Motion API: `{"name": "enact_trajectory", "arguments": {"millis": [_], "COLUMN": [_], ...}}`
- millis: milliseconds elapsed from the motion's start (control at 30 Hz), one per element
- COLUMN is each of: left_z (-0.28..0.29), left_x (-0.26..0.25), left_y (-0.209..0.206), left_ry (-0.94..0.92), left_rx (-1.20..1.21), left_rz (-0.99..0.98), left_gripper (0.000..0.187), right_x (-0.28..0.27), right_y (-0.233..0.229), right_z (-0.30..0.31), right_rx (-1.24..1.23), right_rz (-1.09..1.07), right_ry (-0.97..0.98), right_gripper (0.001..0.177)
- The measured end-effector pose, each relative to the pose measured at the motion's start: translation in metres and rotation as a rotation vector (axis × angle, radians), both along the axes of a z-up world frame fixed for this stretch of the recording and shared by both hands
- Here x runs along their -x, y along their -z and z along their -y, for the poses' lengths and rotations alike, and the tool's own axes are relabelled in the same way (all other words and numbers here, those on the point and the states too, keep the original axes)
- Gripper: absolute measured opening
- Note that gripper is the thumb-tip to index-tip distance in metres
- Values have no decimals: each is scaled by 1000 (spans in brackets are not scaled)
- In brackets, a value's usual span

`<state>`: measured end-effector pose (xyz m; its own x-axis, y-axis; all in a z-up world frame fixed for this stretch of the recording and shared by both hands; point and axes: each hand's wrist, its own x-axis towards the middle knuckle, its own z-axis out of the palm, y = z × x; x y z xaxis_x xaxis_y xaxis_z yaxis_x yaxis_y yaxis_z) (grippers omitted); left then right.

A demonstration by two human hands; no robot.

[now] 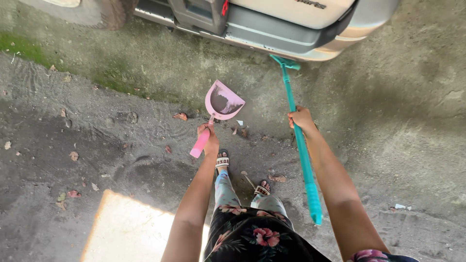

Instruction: The recorder uses a broom and dustpan to sweep up dirt and debris from a concrete garage floor.

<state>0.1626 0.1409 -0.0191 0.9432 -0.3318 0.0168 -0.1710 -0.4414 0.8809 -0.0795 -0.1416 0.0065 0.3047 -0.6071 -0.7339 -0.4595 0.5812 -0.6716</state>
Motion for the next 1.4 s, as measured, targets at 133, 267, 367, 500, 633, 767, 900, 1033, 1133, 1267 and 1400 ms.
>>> {"name": "enact_trajectory", "arguments": {"millis": [133, 267, 367, 500, 633, 767, 900, 1033, 1133, 1267, 1400], "left_z": [14, 28, 36, 46, 46, 33, 19, 8, 10, 14, 5], "left_x": [-62, -119, -151, -171, -183, -182, -178, -174, -165, -158, -168], "left_y": [10, 23, 28, 30, 28, 18, -2, 23, 28, 22, 11], "left_ry": [14, 45, 91, 87, 143, 102, 91, 116, 161, 109, 50], "left_rx": [48, -45, 11, -18, -19, -23, -47, -18, -59, -127, -24], "left_rz": [33, -19, -22, -144, -54, -88, -149, 105, 29, 106, 97], "left_gripper": [38, 38, 38, 41, 40, 42, 42, 38, 40, 39, 37], "right_x": [-56, -107, -134, -142, -127, -104, -110, -131, -137, -116, -99], "right_y": [49, 89, 107, 73, -24, -36, 10, 91, 97, 49, -2], "right_z": [26, 36, 13, -19, -15, 8, 21, -28, -64, -41, -5], "right_rx": [73, 48, -93, -441, -445, -225, -40, -9, -235, -534, -517], "right_rz": [11, 40, 10, 38, 103, 2, -53, -37, -102, 110, 146], "right_ry": [131, 329, 228, 0, -190, -186, 50, 94, -128, -309, -261], "right_gripper": [6, 12, 10, 9, 24, 33, 24, 14, 16, 12, 19]}}
